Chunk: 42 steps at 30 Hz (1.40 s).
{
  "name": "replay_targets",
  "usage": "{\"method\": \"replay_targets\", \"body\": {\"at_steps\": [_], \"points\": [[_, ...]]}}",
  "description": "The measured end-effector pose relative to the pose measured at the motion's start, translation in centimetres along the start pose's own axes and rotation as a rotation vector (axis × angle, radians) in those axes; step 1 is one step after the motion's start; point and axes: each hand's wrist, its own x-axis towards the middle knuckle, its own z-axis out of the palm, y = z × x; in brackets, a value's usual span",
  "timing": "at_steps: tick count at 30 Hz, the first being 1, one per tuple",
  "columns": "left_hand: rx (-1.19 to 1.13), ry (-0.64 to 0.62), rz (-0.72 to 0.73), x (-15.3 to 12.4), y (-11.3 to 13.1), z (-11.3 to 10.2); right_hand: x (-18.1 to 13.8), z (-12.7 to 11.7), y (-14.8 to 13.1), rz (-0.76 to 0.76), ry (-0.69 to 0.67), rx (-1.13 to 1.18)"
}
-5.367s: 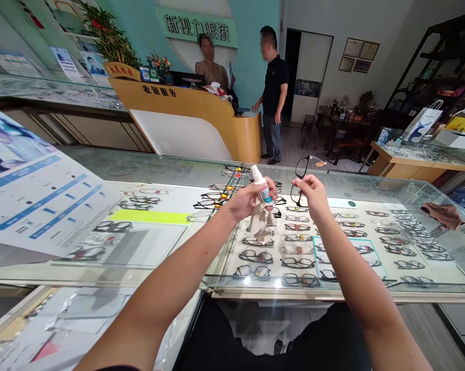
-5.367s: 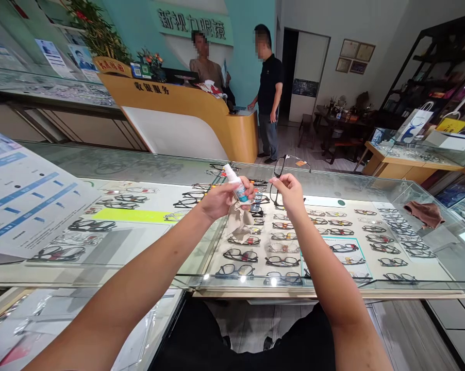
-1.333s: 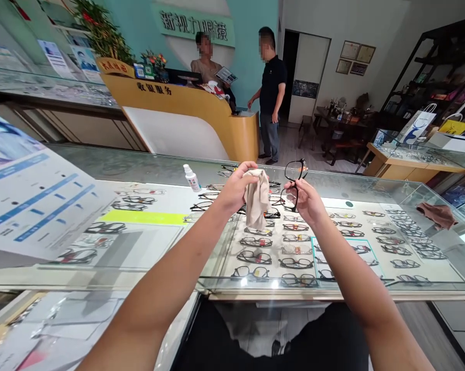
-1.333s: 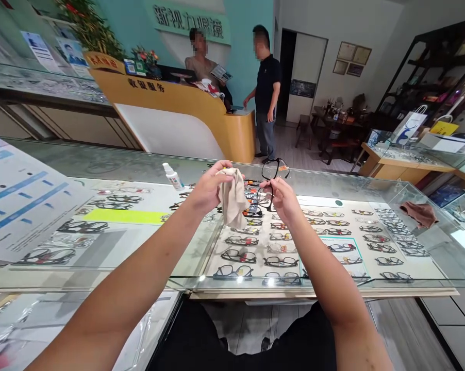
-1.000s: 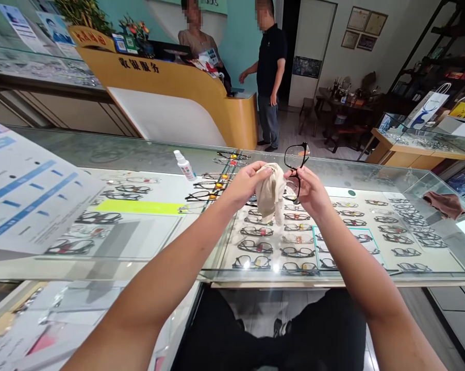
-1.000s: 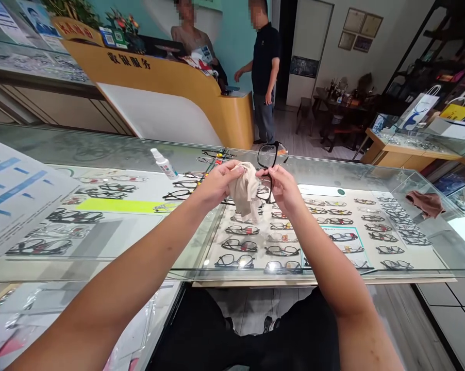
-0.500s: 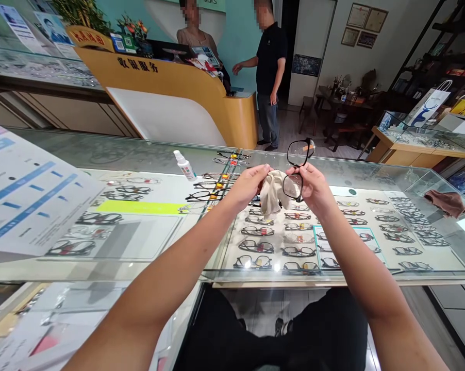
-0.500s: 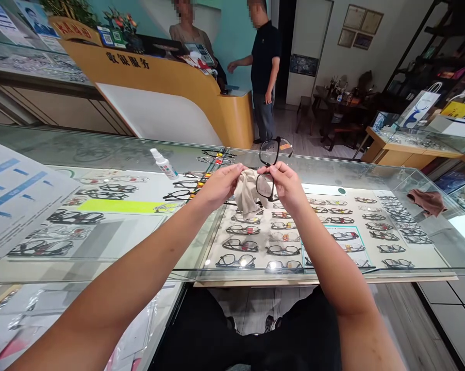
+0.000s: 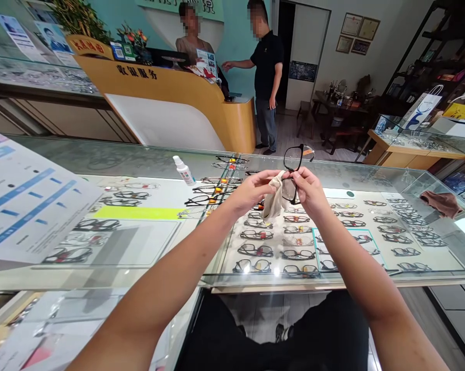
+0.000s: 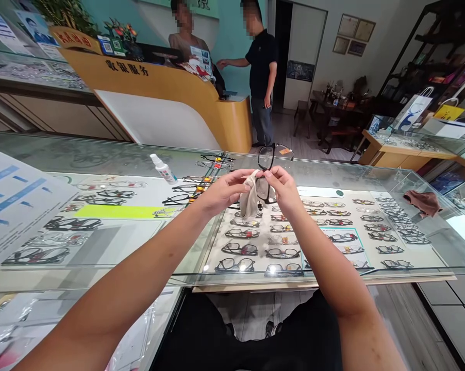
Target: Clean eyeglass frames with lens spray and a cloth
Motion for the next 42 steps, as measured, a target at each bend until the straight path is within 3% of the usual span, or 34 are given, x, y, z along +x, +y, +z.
{"method": "replay_targets", "body": {"at_steps": [12,21,24,27,29,31,37,42], "points": [[-0.057,-0.086,-0.07,-0.4,-1.3,2.0,-0.1,0.4,1.0,0.099,0.023,0.067],[-0.019,-0.049,-0.016,-0.7,-1.8,2.7,0.2,0.4,1.6,0.087,-0.011,0.101],[-0.034,-0.003,-0.01,-0.9,-1.4,2.8,1.7,-2.5,1.4,0.014,0.0,-0.139],[-0.044,0.024,-0.033,-0.9,-1.3,2.6,3.0,-6.7,0.8,-0.034,0.228,-0.731],[-0.054,0.039,-0.056,-0.8,-1.4,2.3,3.2,-9.2,0.6,0.073,0.4,-1.169],[-0.06,0.048,-0.072,-0.6,-1.5,2.1,3.0,-10.8,0.8,0.234,0.498,-1.457],[-0.081,0.042,-0.032,-0.4,-1.7,2.3,2.3,-12.0,2.8,0.655,0.505,-1.715],[-0.072,0.085,-0.044,-0.5,-1.7,2.5,2.4,-12.2,3.3,0.718,0.448,-1.739]]}}
